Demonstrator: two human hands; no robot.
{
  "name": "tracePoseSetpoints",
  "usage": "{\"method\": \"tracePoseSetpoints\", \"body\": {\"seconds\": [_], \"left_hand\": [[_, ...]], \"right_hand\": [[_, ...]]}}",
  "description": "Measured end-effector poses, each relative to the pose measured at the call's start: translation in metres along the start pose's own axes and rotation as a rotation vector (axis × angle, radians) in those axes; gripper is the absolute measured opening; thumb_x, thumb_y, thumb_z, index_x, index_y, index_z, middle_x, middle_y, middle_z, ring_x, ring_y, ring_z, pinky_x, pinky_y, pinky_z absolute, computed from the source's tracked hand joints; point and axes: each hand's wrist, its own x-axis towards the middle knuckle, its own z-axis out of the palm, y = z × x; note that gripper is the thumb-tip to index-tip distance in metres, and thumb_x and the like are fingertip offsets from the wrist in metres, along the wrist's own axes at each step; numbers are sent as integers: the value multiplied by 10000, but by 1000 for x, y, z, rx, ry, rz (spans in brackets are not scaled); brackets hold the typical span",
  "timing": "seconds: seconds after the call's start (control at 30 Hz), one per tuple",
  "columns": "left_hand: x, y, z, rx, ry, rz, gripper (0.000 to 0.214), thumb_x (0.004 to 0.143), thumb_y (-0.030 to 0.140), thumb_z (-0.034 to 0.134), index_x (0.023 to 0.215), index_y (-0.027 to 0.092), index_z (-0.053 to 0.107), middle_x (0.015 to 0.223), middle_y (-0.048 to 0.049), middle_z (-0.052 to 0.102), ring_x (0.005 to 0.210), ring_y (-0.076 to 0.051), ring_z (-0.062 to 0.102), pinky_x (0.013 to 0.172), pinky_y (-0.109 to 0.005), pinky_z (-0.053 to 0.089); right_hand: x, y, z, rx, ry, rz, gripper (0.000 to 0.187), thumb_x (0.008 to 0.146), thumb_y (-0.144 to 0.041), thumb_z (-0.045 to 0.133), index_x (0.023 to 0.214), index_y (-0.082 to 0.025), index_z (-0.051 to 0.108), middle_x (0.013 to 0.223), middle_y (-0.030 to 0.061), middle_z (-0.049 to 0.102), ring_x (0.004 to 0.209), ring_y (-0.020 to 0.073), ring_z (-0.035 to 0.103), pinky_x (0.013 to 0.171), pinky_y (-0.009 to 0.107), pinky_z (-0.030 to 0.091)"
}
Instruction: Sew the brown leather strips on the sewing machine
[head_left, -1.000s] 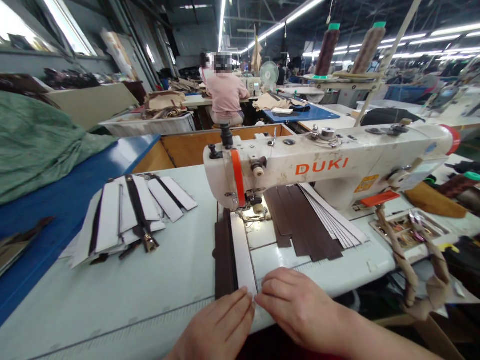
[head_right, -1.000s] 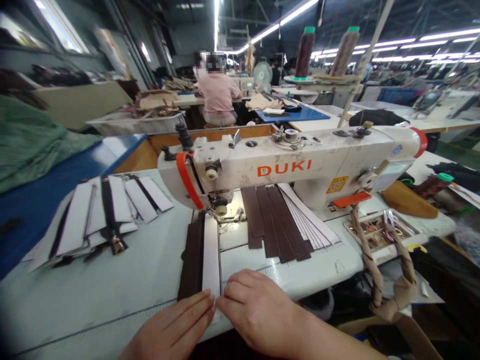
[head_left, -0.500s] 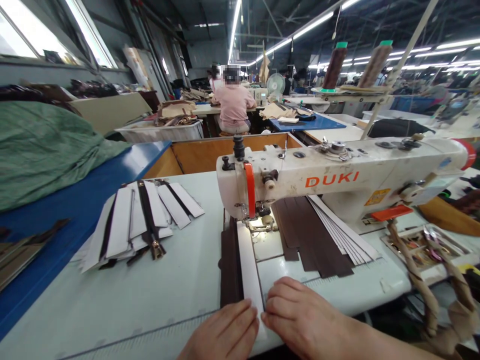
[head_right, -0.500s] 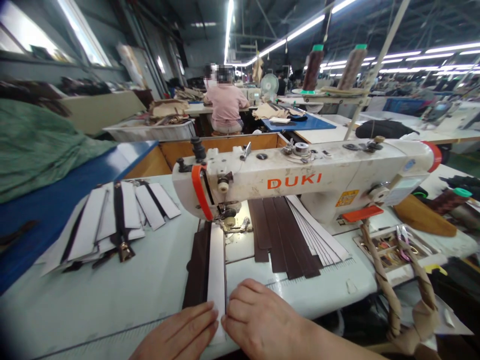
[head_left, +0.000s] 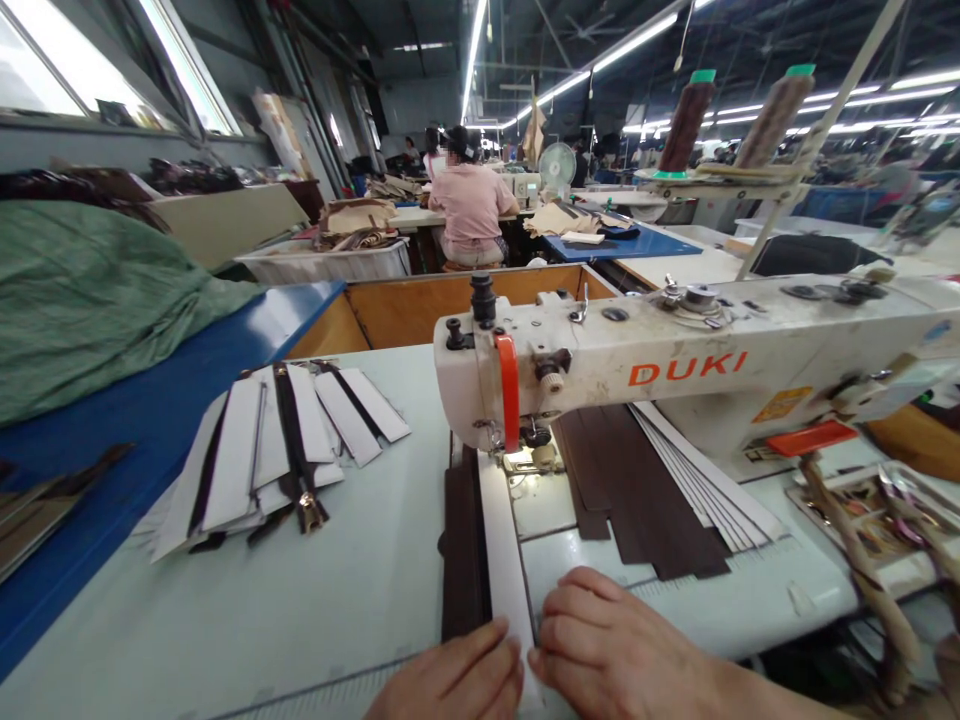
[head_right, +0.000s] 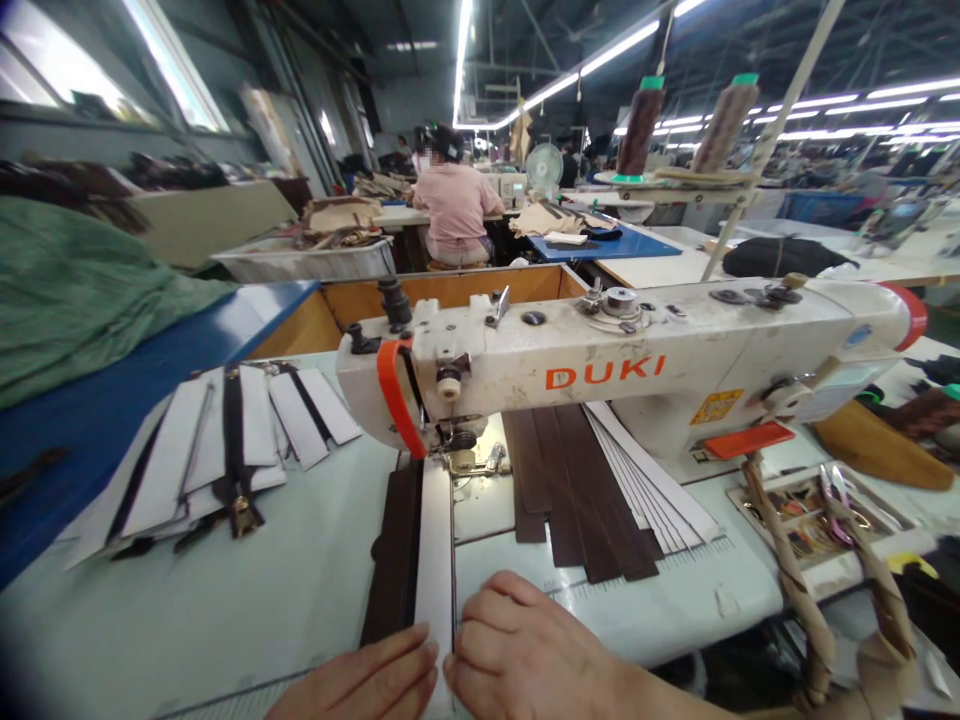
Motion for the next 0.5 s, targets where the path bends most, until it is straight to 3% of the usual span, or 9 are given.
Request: {"method": "tracePoseSetpoints", "body": {"seconds": [0.07, 0.27, 0.5], "left_hand": [[5, -7, -2, -12, 3, 15, 313, 959, 103, 374, 867, 161, 668, 877, -9, 724, 872, -121, 683, 804, -186, 538], [20, -32, -8, -36, -198, 40, 347, 959, 81, 318, 988, 104, 663, 963, -69, 715, 964, -151, 660, 885, -234, 525], [30, -59, 4, -10, -169, 1, 344, 964, 76, 308, 969, 119, 650, 932, -58, 714, 939, -155, 672, 820, -243, 565]], "right_hand": [[2, 4, -1, 7, -59, 27, 188, 970, -162, 430, 947, -134, 615, 830, 35, 627, 821, 176, 501, 843, 307, 373], [12, 22, 0, -9, -100, 77, 146, 954, -143, 442, 940, -141, 587, 857, 38, 608, 850, 180, 479, 880, 335, 336], [30, 43, -1, -44, -65, 138, 172, 960, -161, 431, 931, -145, 600, 860, 43, 605, 877, 193, 481, 862, 342, 337]]}}
